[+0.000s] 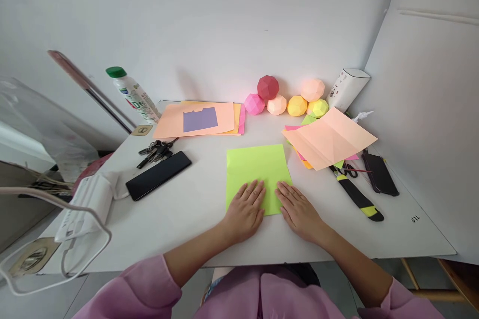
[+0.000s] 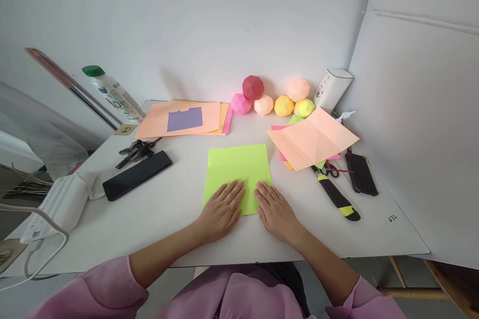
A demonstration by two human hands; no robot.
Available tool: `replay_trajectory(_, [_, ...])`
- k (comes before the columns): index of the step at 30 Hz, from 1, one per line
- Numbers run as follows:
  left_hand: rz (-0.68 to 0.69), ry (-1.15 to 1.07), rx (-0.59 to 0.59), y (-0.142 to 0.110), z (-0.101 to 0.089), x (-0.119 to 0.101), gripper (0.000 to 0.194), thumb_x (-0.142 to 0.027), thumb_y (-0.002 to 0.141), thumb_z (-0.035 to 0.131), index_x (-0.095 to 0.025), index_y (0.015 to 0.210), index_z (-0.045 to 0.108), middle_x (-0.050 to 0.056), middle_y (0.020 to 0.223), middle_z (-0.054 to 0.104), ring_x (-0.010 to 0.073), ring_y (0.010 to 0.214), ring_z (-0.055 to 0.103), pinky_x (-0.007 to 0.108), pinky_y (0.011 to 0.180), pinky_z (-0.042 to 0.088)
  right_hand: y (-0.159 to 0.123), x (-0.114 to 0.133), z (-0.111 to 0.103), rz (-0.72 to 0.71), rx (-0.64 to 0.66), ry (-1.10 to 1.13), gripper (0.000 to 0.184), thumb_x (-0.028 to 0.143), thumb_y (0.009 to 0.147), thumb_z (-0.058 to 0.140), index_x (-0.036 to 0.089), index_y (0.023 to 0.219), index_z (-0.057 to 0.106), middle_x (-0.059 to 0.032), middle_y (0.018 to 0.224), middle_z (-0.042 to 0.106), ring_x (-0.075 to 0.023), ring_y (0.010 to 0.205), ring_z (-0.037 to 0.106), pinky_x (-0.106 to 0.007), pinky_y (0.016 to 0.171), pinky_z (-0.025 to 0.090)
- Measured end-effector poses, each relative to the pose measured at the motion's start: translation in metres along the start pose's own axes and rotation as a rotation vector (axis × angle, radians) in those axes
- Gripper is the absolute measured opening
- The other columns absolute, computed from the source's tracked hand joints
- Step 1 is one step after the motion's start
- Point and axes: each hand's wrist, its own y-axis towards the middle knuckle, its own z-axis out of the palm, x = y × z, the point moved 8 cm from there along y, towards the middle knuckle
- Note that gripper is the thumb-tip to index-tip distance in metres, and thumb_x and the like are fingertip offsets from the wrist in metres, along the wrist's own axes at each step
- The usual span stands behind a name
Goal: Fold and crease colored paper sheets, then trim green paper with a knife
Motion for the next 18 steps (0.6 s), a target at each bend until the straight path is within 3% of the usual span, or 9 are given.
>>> replay_trajectory(9, [-0.014,-0.014,0.027,-0.002,0.001,0.002,0.054,-0.04,0.097,0.03,-0.013,0.143,0.039,0.009,0.152,0.034,0.0271,0.142,0.027,0.045,0.116,0.019,0.001,0.0,0.0,0.029,-0.007,0.029,0.049,0.025,0.098,0.029,0.01,0.143,0.039,-0.013,0.152,0.031,-0.0243,0.142,0.027,-0.047,0.114,0.031])
replay_trajectory(18, [-0.008,-0.027,0.026,-0.002,0.001,0.0,0.055,-0.04,0.096,0.031,-0.013,0.143,0.039,0.01,0.153,0.032,0.0279,0.143,0.026,0.047,0.116,0.018,0.016,0.027,-0.002,0.261,-0.013,-0.024,0.056,0.038,0.095,0.04,0.005,0.139,0.043,-0.0249,0.149,0.032,-0.0376,0.14,0.027,-0.059,0.112,0.023])
